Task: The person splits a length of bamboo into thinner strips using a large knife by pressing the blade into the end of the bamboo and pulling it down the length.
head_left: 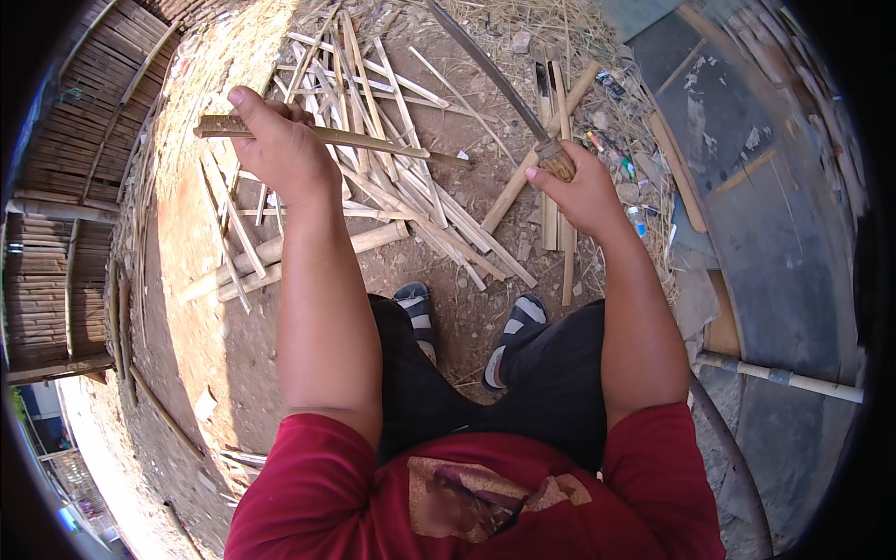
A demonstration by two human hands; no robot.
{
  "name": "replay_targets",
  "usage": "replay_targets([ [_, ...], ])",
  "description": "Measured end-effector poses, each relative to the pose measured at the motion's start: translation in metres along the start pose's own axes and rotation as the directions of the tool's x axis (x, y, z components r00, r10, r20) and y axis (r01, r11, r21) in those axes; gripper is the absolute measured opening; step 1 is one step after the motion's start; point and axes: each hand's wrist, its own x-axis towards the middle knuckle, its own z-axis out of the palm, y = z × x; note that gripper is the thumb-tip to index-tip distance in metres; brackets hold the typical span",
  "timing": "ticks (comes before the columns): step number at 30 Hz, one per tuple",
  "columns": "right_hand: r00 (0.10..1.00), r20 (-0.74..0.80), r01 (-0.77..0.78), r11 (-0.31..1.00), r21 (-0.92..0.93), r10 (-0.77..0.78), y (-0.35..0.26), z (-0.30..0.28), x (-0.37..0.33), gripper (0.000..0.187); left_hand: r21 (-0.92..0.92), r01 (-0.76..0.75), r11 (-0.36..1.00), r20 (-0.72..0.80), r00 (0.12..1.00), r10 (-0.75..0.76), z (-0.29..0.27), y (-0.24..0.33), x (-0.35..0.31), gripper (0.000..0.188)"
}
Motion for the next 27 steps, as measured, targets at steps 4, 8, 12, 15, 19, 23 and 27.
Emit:
replay_targets([
  [4, 0.997, 0.012, -0.078, 0.996, 0.054, 0.077, -0.009, 0.054, -0.008, 0.049, -0.013, -0.135, 0.991, 0.114, 0.984, 0.135, -0.002, -0.021, 0.000, 0.054],
  [8, 0.986, -0.136, -0.093, 0.995, 0.035, 0.097, -0.003, 0.105, -0.027, 0.042, 0.068, -0.201, 0.977, 0.129, 0.973, 0.191, 0.005, -0.028, 0.001, 0.057],
  [12, 0.985, 0.023, -0.154, 0.940, -0.305, 0.169, 0.040, 0.132, -0.030, 0.040, 0.211, -0.242, 0.947, 0.127, 0.967, 0.219, 0.005, -0.041, 0.007, 0.060],
  [15, 0.976, 0.025, -0.197, 0.931, -0.306, 0.215, 0.036, 0.134, -0.023, 0.040, 0.063, -0.148, 0.987, 0.080, 0.986, 0.143, 0.004, -0.036, 0.012, 0.058],
  [19, 0.996, -0.081, -0.051, 0.991, -0.123, 0.041, 0.009, 0.118, -0.015, 0.039, 0.121, -0.152, 0.981, 0.093, 0.986, 0.141, -0.003, -0.039, 0.016, 0.057],
  [23, 0.992, -0.122, -0.035, 0.996, -0.082, 0.025, -0.008, 0.122, -0.014, 0.046, 0.074, -0.225, 0.972, 0.141, 0.967, 0.213, 0.005, -0.044, 0.013, 0.057],
  [27, 0.979, -0.004, -0.201, 0.951, -0.237, 0.205, 0.045, 0.145, 0.005, 0.047, 0.252, -0.332, 0.909, 0.151, 0.941, 0.302, 0.025, -0.054, 0.019, 0.055],
])
